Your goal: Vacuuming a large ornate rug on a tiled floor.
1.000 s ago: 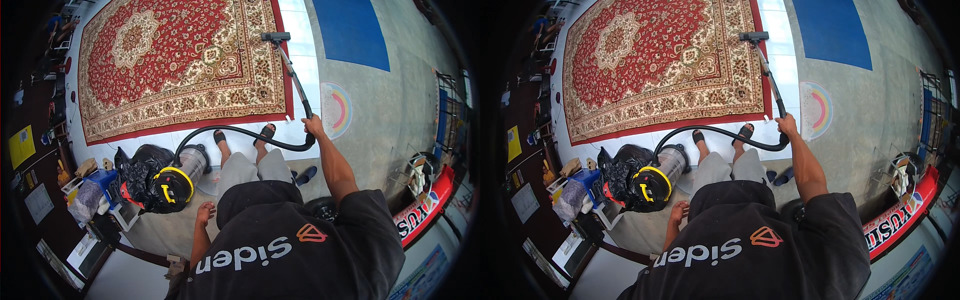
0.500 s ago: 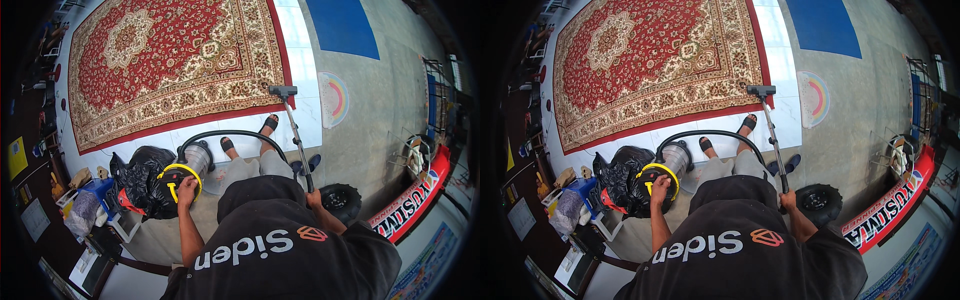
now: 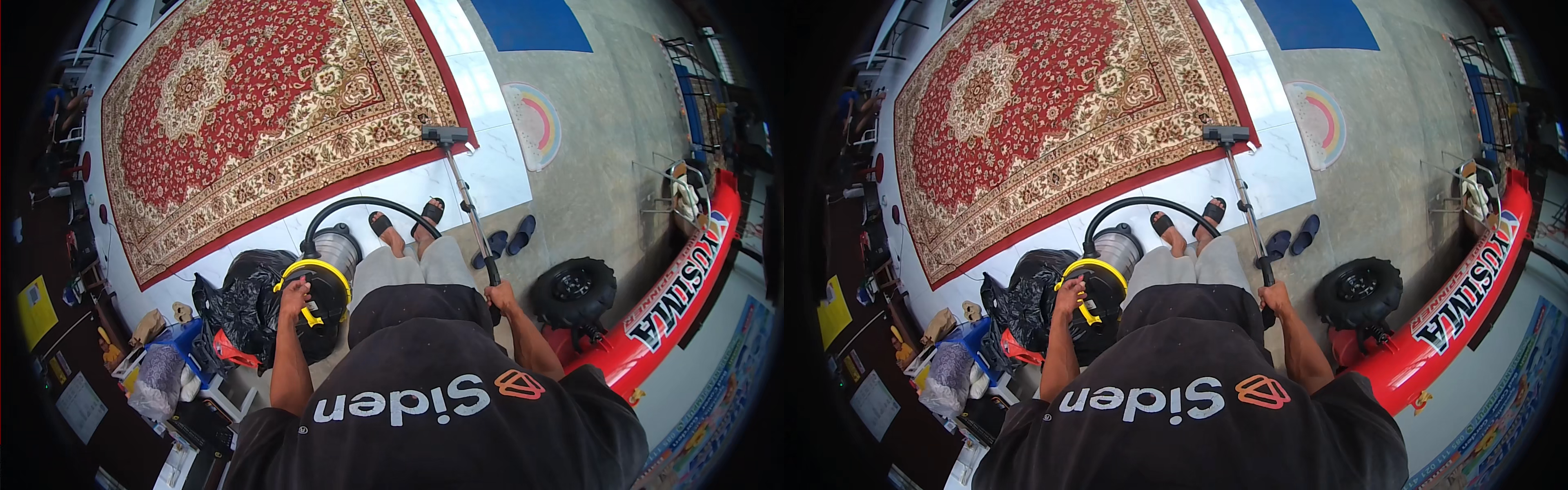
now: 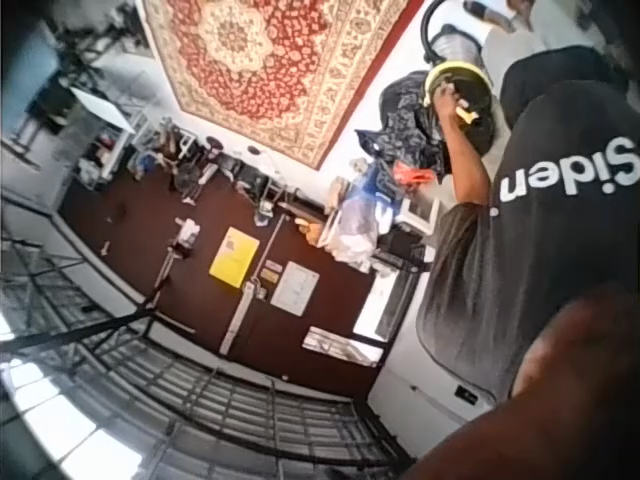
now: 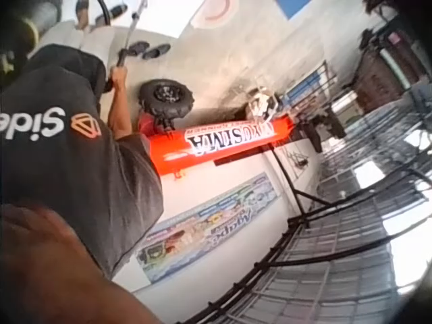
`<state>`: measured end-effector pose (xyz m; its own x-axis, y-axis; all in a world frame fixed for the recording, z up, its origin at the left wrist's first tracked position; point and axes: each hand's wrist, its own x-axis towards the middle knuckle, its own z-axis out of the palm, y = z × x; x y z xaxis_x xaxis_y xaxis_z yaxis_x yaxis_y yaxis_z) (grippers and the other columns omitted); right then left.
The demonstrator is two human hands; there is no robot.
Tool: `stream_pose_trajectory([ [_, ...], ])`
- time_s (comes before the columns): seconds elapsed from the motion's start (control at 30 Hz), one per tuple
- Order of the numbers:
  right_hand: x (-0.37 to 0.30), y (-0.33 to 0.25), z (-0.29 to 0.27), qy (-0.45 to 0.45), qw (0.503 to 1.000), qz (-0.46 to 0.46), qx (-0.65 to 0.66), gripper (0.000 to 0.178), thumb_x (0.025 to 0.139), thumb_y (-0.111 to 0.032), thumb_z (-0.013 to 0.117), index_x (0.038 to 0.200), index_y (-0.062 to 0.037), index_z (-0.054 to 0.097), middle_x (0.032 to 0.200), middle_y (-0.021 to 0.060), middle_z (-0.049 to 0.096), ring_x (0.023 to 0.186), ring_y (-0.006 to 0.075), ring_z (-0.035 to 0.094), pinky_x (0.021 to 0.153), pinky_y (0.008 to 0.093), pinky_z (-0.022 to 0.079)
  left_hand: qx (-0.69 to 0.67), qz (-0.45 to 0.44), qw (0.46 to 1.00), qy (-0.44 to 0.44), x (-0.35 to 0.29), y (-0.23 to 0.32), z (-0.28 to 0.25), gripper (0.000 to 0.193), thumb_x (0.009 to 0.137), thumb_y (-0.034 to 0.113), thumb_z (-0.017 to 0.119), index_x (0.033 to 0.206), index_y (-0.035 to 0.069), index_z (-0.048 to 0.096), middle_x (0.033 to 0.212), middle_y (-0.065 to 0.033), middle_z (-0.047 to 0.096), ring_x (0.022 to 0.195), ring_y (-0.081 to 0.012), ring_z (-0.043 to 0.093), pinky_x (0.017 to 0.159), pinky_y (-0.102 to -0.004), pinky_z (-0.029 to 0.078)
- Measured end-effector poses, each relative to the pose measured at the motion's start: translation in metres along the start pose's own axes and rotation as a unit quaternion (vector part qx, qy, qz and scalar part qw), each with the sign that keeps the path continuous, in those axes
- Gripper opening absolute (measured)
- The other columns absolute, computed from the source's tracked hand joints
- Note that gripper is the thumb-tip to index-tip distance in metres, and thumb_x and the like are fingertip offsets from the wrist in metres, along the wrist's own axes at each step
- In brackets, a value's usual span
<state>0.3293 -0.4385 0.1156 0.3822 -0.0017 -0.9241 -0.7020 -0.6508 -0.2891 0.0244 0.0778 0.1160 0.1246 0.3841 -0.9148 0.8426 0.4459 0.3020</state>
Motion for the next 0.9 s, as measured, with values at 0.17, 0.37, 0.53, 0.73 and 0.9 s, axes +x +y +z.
stream_pose_trajectory([
  [0.17,-0.031,0.084,0.02,0.029,0.997,-0.035,-0.06,0.02,0.079,-0.016,0.071,0.076,0.0022,0.063,0.064,0.0082,0.062,0.052,0.0187,0.057,0.051,0.0361,0.044,-0.009,-0.007,1.0,-0.003,0.001,0.029,0.018,0.026,0.093,0.026,0.067,0.115,0.012,0.064,0.099,0.0007,0.066,0.085,-0.0133,0.064,0.067,-0.0286,0.049],
  [0.37,-0.106,0.033,0.005,0.079,0.994,-0.07,-0.032,0.014,0.077,-0.003,0.059,0.089,0.0048,0.059,0.061,0.0063,0.056,0.049,0.0164,0.058,0.047,0.0332,0.048,0.032,0.003,0.999,-0.023,0.0,0.023,0.033,0.022,0.093,0.028,0.066,0.11,0.014,0.065,0.099,0.0012,0.068,0.086,-0.0132,0.066,0.072,-0.0312,0.049],
  [0.53,-0.045,-0.019,-0.001,0.096,0.991,-0.097,-0.01,0.025,0.076,-0.003,0.061,0.098,0.0066,0.057,0.06,0.0057,0.055,0.047,0.0153,0.055,0.045,0.0333,0.047,0.023,0.012,0.999,-0.027,0.003,0.015,0.029,0.026,0.093,0.03,0.065,0.113,0.014,0.065,0.098,0.0012,0.068,0.086,-0.0135,0.066,0.072,-0.0314,0.049],
  [0.73,0.065,-0.083,0.01,0.02,0.998,-0.063,0.018,0.007,0.077,0.002,0.06,0.075,0.0009,0.054,0.056,0.0074,0.052,0.043,0.0171,0.051,0.041,0.035,0.045,0.055,-0.001,0.998,-0.006,-0.011,0.019,0.009,0.024,0.094,0.031,0.065,0.11,0.013,0.064,0.099,0.0005,0.067,0.085,-0.0135,0.065,0.07,-0.0304,0.048],
  [0.9,0.026,-0.016,0.028,-0.002,0.999,-0.048,0.015,0.007,0.075,0.001,0.06,0.075,0.0009,0.053,0.056,0.007,0.051,0.04,0.0164,0.049,0.038,0.0358,0.043,-0.07,0.033,0.997,0.022,-0.012,0.002,-0.012,0.024,0.094,0.028,0.066,0.112,0.013,0.063,0.099,-0.001,0.066,0.086,-0.0149,0.066,0.068,-0.0296,0.048],
])
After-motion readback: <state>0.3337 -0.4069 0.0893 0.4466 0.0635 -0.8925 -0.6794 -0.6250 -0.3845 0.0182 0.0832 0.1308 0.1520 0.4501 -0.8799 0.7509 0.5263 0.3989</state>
